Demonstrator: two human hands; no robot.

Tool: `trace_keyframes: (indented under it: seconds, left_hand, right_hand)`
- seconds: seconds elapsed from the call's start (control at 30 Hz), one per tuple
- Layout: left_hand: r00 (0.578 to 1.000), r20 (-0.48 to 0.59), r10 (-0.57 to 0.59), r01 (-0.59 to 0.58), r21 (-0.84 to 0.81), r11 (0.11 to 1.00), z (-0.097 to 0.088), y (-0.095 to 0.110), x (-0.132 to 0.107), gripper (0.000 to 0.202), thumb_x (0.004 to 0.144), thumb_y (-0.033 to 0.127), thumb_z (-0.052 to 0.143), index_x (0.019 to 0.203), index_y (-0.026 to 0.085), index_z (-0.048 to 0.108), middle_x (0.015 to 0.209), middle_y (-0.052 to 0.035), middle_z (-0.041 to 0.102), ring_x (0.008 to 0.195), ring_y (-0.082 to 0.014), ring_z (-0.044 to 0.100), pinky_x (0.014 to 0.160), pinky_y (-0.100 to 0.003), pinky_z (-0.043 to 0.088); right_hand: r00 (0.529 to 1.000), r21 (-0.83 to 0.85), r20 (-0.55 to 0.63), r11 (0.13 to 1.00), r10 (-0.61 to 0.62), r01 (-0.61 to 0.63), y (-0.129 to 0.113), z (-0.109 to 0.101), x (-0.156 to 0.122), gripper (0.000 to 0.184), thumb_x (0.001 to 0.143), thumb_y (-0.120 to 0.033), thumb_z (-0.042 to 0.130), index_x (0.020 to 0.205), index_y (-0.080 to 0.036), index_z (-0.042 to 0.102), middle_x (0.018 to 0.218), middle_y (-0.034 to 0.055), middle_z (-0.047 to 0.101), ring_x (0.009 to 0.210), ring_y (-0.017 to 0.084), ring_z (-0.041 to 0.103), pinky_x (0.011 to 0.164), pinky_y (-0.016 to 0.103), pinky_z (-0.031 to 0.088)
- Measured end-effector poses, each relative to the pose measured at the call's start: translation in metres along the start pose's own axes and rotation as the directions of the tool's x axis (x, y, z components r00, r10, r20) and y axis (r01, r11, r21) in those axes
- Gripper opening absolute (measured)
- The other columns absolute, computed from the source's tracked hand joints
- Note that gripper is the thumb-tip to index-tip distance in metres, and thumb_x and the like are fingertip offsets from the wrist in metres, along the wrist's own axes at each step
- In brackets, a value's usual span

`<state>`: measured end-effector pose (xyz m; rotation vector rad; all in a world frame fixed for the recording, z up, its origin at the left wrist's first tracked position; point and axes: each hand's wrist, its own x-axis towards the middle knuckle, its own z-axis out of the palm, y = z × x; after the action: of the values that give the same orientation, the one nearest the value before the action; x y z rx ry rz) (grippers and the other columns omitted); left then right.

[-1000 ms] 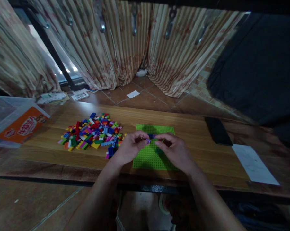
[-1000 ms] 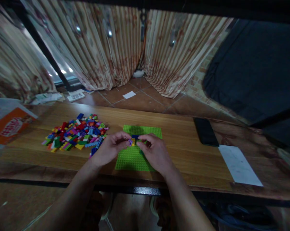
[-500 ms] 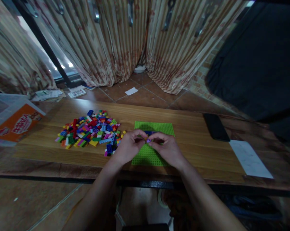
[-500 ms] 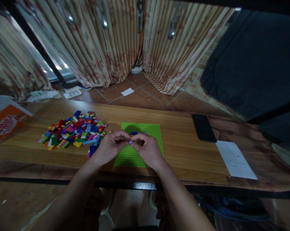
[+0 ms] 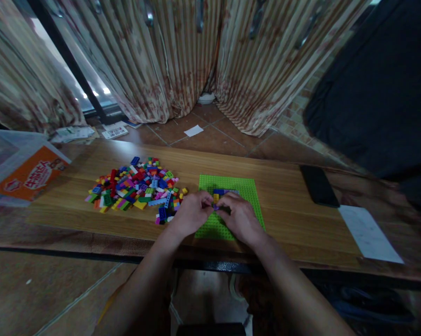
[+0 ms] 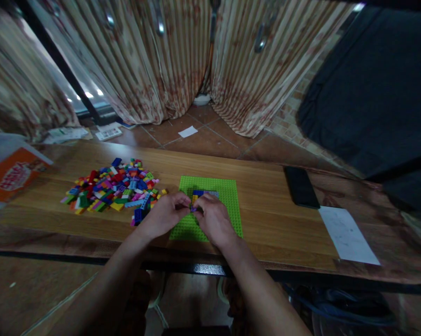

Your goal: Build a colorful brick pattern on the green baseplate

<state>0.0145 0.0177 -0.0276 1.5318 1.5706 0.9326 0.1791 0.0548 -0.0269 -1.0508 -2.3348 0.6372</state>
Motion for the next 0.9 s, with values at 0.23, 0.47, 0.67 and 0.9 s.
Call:
trace_keyframes:
  seconds: [0.23,0.47,0.67,0.9]
  left_hand:
    - [0.999,-0.035,0.028,-0.027,0.033,0.999,0.003,0.001,-0.001,0.018,0.073,0.003,0.057,0.082,0.017,0.064,0.076,-0.0011,0.071,0.074,-0.0142,0.068,0.07,-0.024,0.053]
    - [0.997,-0.07,0.016,-0.01,0.091,0.996,0.007,0.002,0.0,0.016,0.076,0.007,0.057,0.084,0.018,0.065,0.08,-0.0012,0.072,0.078,-0.015,0.068,0.074,-0.025,0.053]
    - [0.995,-0.101,-0.025,0.041,0.162,0.986,0.009,0.004,0.004,0.015,0.076,0.01,0.059,0.087,0.018,0.066,0.082,-0.0029,0.073,0.08,-0.0175,0.068,0.076,-0.027,0.052]
    - [0.988,-0.137,-0.064,0.089,0.187,0.978,0.012,0.003,0.008,0.019,0.075,0.011,0.06,0.09,0.019,0.067,0.084,-0.0023,0.074,0.08,-0.0175,0.068,0.076,-0.027,0.052]
  right_hand:
    - [0.998,-0.066,0.026,0.996,0.059,-0.057,0.001,-0.007,-0.002,0.007,0.08,-0.014,0.069,0.083,-0.02,0.067,0.088,0.0041,0.066,0.09,0.021,0.061,0.083,0.035,0.046]
    - [0.997,-0.052,0.051,0.997,0.061,-0.059,0.004,-0.007,-0.002,0.008,0.085,-0.021,0.064,0.086,-0.023,0.072,0.089,0.004,0.068,0.088,0.02,0.062,0.084,0.035,0.045]
    - [0.994,-0.068,0.041,0.993,0.099,-0.096,0.002,-0.007,-0.002,0.007,0.084,-0.02,0.065,0.08,-0.022,0.07,0.085,0.003,0.067,0.084,0.019,0.061,0.08,0.033,0.044]
    - [0.995,-0.096,0.023,0.991,0.098,-0.095,0.003,-0.004,-0.002,0.008,0.083,-0.019,0.066,0.076,-0.022,0.068,0.082,0.0024,0.066,0.08,0.018,0.059,0.075,0.032,0.042]
